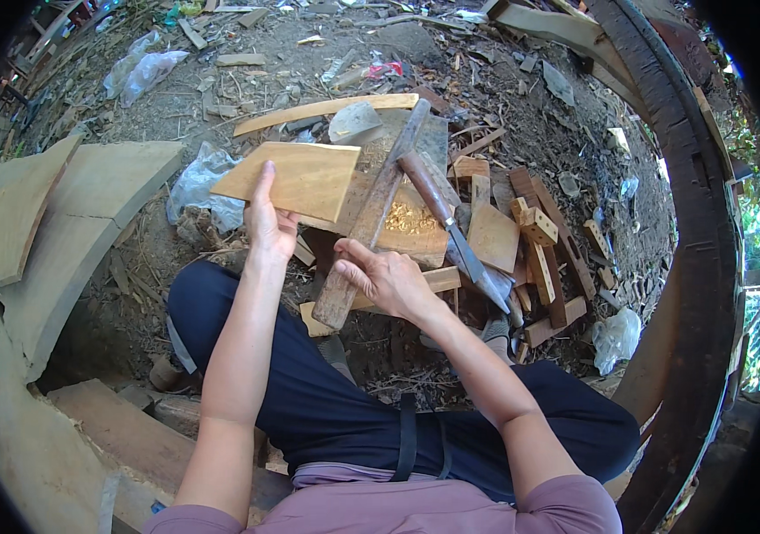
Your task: The recorder uses a chisel and mallet to shape a small piece of wood.
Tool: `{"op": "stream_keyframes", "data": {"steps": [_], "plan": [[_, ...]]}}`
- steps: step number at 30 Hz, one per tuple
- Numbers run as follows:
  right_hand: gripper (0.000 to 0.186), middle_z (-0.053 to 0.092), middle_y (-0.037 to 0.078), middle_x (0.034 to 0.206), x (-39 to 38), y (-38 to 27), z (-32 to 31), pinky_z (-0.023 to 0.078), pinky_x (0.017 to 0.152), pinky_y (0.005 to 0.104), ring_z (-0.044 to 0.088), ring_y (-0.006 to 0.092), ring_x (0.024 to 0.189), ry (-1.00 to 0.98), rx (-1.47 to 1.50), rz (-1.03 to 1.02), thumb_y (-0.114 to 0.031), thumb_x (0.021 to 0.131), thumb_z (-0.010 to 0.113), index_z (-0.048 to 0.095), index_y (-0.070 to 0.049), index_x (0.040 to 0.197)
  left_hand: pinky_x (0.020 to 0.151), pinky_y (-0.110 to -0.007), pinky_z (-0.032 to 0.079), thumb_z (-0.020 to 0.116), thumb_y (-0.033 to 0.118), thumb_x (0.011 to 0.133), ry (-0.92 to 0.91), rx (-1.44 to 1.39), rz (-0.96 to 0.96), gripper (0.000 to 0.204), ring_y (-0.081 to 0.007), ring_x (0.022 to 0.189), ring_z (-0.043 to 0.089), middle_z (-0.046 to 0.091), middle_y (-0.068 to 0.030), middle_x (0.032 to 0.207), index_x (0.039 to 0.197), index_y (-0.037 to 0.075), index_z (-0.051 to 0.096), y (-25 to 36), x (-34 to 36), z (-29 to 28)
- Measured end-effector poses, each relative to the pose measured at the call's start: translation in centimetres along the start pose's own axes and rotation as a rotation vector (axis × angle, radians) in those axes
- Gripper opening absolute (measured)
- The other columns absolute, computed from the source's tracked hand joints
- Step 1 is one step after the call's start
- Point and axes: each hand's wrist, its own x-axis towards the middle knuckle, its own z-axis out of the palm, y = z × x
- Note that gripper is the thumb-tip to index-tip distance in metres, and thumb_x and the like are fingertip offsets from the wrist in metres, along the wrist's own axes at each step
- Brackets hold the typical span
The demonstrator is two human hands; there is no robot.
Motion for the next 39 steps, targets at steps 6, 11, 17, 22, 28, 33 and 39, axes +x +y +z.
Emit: {"op": "stream_keyframes", "data": {"steps": [6,11,17,22,28,33,39], "plan": [[0.047,0.066,0.021,0.095,-1.1,-2.7,2.4,0.051,0.074,0.0490,0.065,0.0420,0.089,0.141,0.323,0.318,-0.042,0.088,0.063,0.043,-0.021,0.125,0.088,-0.036,0.052,0.079,0.029,0.080,-0.015,-0.038,0.016,0.053,-0.0172,0.108,0.059,0.060,-0.0031,0.119,0.125,0.013,0.054,0.6,0.3,-0.3],[0.048,0.060,0.024,0.111,-2.0,-2.9,4.9,0.047,0.087,0.0488,0.059,0.0440,0.104,0.336,0.573,0.392,-0.019,0.079,0.061,0.044,-0.019,0.124,0.089,-0.035,0.052,0.078,0.030,0.081,-0.016,-0.034,0.021,0.052,-0.0174,0.108,0.060,0.061,-0.0034,0.118,0.125,0.013,0.054,1.0,-0.4,0.5],[0.047,0.060,0.017,0.123,-4.6,-4.5,1.4,0.044,0.097,0.0392,0.058,0.0328,0.114,0.226,0.751,0.322,-0.016,0.079,0.055,0.051,-0.017,0.126,0.092,-0.036,0.053,0.069,0.028,0.088,-0.059,-0.200,0.052,0.042,-0.0207,0.107,0.063,0.064,-0.0068,0.117,0.121,0.007,0.056,2.9,-0.5,0.2],[0.058,0.050,0.014,0.140,-5.8,-4.6,-3.4,0.036,0.108,0.0378,0.046,0.0275,0.130,0.184,0.749,0.115,-0.013,0.079,0.051,0.049,-0.015,0.137,0.091,-0.037,0.053,0.070,0.030,0.087,-0.081,-0.218,0.016,0.044,-0.0206,0.109,0.061,0.063,-0.0058,0.119,0.123,0.008,0.055,3.0,-0.5,0.2],[0.089,0.047,0.029,0.131,-6.1,-1.2,-8.6,0.047,0.095,0.0511,0.053,0.0371,0.115,0.534,0.715,0.229,-0.016,0.069,0.060,0.022,-0.015,0.150,0.090,-0.036,0.054,0.070,0.028,0.088,-0.108,-0.216,-0.028,0.042,-0.0193,0.107,0.063,0.064,-0.0051,0.118,0.122,0.009,0.056,2.2,0.2,0.7],[0.074,0.044,0.023,0.136,-8.3,4.5,-9.9,0.045,0.096,0.0405,0.051,0.0301,0.118,1.023,0.850,0.425,-0.017,0.077,0.052,0.028,-0.001,0.145,0.089,-0.034,0.055,0.071,0.028,0.087,-0.150,-0.214,-0.072,0.040,-0.0186,0.106,0.064,0.065,-0.0046,0.117,0.120,0.010,0.057,1.9,0.2,0.7],[0.047,0.053,0.007,0.115,-8.9,8.1,-7.1,0.051,0.086,0.0346,0.059,0.0185,0.099,1.665,1.355,0.558,-0.032,0.086,0.060,0.042,-0.009,0.122,0.086,-0.032,0.057,0.067,0.028,0.090,-0.092,-0.176,-0.087,0.033,-0.0185,0.102,0.066,0.068,-0.0046,0.112,0.116,0.009,0.061,1.7,-0.6,1.3]]}}
